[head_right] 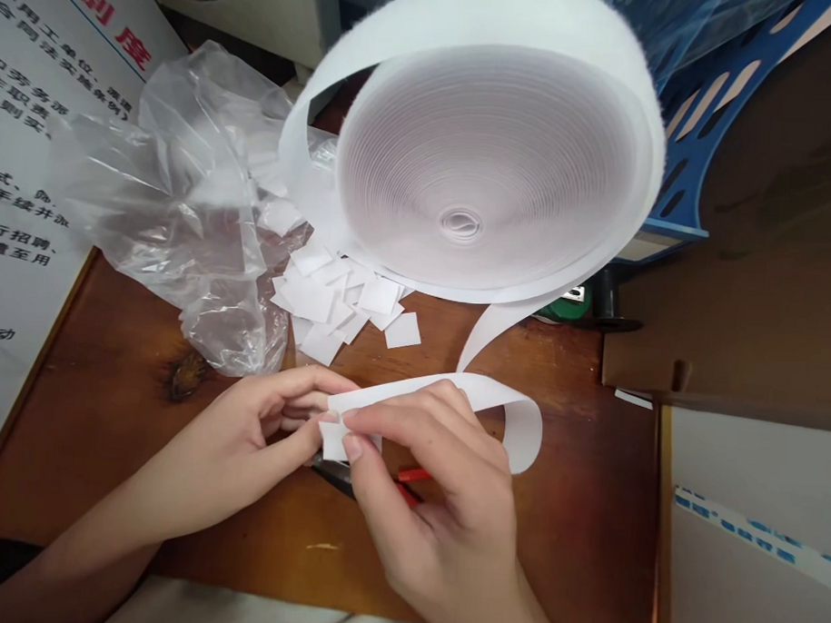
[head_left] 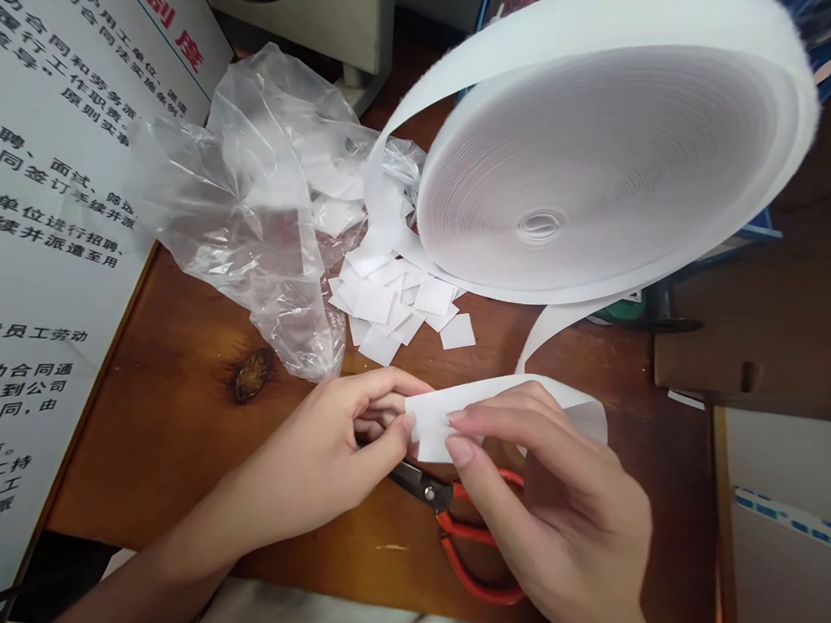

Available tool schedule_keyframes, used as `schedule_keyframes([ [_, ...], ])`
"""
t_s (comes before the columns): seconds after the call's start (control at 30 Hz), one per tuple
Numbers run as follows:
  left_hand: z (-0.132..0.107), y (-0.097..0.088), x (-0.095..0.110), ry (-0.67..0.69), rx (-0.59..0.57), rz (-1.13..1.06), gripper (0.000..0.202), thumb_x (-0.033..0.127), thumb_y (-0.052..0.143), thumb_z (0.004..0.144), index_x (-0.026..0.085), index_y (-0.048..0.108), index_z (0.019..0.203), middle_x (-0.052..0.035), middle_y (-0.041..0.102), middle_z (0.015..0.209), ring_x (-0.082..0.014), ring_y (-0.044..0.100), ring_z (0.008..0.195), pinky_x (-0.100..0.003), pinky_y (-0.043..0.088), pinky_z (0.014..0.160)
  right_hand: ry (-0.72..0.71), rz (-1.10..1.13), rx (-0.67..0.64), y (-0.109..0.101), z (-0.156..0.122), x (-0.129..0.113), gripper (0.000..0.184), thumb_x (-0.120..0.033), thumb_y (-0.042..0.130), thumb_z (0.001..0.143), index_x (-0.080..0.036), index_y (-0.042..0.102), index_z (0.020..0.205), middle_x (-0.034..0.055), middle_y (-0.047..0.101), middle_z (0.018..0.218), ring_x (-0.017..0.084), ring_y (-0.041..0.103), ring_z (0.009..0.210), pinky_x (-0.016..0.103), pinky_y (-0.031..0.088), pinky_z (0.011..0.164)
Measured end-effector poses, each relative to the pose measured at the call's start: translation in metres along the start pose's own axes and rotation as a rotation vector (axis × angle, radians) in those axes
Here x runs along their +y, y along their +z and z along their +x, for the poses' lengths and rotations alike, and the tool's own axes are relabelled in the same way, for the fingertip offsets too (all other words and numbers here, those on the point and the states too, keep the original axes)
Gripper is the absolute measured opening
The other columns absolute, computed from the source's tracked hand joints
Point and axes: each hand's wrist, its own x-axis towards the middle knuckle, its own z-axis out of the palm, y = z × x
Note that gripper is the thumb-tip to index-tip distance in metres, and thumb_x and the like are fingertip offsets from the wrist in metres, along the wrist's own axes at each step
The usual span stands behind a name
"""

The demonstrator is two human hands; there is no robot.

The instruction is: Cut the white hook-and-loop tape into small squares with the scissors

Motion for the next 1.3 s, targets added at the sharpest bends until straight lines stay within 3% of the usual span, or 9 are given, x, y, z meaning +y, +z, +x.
schedule_keyframes([
  [0.07, -0.0004, 0.0001, 0.0003, -0.002, -0.021, -0.017, 0.027, 0.019, 0.065, 0.107, 0.023, 0.078, 0.13, -0.0012, 0.085, 0.111, -0.0163, 0.082, 0.101, -0.02, 0.064, 0.084, 0.013, 0.0, -0.015, -0.0013, 0.0011, -0.0013, 0.033, 0.002, 0.073, 0.097, -0.025, 0.078, 0.115, -0.0041, 0.079, 0.094, 0.015, 0.065, 0.086, 0.034, 0.051, 0.077],
  [0.2, -0.0015, -0.0009, 0.0013, 0.045, -0.06, -0.025, 0.025, 0.018, 0.061, 0.111, 0.025, 0.08, 0.126, 0.0019, 0.082, 0.108, -0.0111, 0.079, 0.098, -0.016, 0.062, 0.086, -0.027, -0.22, -0.101, 0.0005, 0.0031, 0.0016, 0.025, -0.002, 0.073, 0.101, -0.024, 0.077, 0.111, -0.0039, 0.08, 0.093, 0.017, 0.062, 0.087, 0.04, 0.045, 0.084],
  [0.33, -0.0025, -0.0008, 0.0021, 0.049, -0.079, -0.057, 0.037, 0.005, 0.06, 0.103, 0.025, 0.079, 0.128, 0.0029, 0.081, 0.104, -0.0108, 0.078, 0.095, -0.017, 0.062, 0.087, -0.071, -0.331, -0.106, 0.0048, 0.003, 0.0049, 0.022, -0.001, 0.071, 0.103, -0.022, 0.076, 0.11, -0.0025, 0.079, 0.093, 0.018, 0.059, 0.091, 0.041, 0.041, 0.086],
  [0.47, -0.0026, 0.0009, -0.0006, 0.023, -0.046, -0.027, 0.022, 0.028, 0.066, 0.111, 0.024, 0.078, 0.129, 0.0002, 0.082, 0.099, -0.0141, 0.078, 0.091, -0.022, 0.063, 0.082, -0.105, -0.401, -0.063, 0.0063, 0.0029, 0.0056, 0.018, -0.003, 0.07, 0.104, -0.019, 0.078, 0.107, 0.0031, 0.077, 0.096, 0.019, 0.06, 0.091, 0.042, 0.041, 0.086],
  [0.53, -0.0023, 0.0013, -0.0028, 0.022, -0.031, -0.005, 0.025, 0.038, 0.064, 0.114, 0.024, 0.078, 0.129, -0.0006, 0.082, 0.099, -0.0147, 0.078, 0.091, -0.023, 0.063, 0.081, -0.116, -0.421, -0.063, 0.0059, 0.0038, 0.0057, 0.019, -0.003, 0.069, 0.104, -0.019, 0.078, 0.106, 0.0041, 0.076, 0.097, 0.019, 0.059, 0.091, 0.042, 0.039, 0.084],
  [0.93, -0.0003, 0.0002, -0.004, 0.058, 0.021, 0.12, 0.026, 0.038, 0.064, 0.113, 0.024, 0.081, 0.128, -0.0006, 0.084, 0.099, -0.0153, 0.082, 0.091, -0.019, 0.062, 0.075, -0.078, -0.433, -0.089, 0.0053, 0.0072, 0.0057, 0.019, -0.006, 0.07, 0.106, -0.021, 0.081, 0.108, 0.0029, 0.077, 0.096, 0.02, 0.058, 0.092, 0.042, 0.04, 0.084],
  [1.17, -0.002, -0.0015, -0.003, 0.04, 0.042, 0.172, 0.032, 0.045, 0.063, 0.113, 0.027, 0.082, 0.134, -0.0019, 0.084, 0.102, -0.0204, 0.083, 0.096, -0.024, 0.065, 0.079, -0.047, -0.432, -0.065, 0.0086, 0.008, 0.0049, 0.016, -0.009, 0.072, 0.105, -0.024, 0.078, 0.102, -0.0007, 0.079, 0.092, 0.02, 0.059, 0.09, 0.042, 0.041, 0.084],
  [1.3, -0.0033, -0.0011, -0.0025, 0.035, 0.05, 0.169, 0.032, 0.045, 0.065, 0.112, 0.031, 0.08, 0.137, -0.0001, 0.087, 0.111, -0.0201, 0.084, 0.102, -0.023, 0.064, 0.08, -0.068, -0.512, -0.045, 0.0056, 0.0096, 0.0055, 0.008, -0.015, 0.072, 0.105, -0.023, 0.075, 0.105, 0.0068, 0.076, 0.105, 0.027, 0.061, 0.104, 0.045, 0.044, 0.094],
])
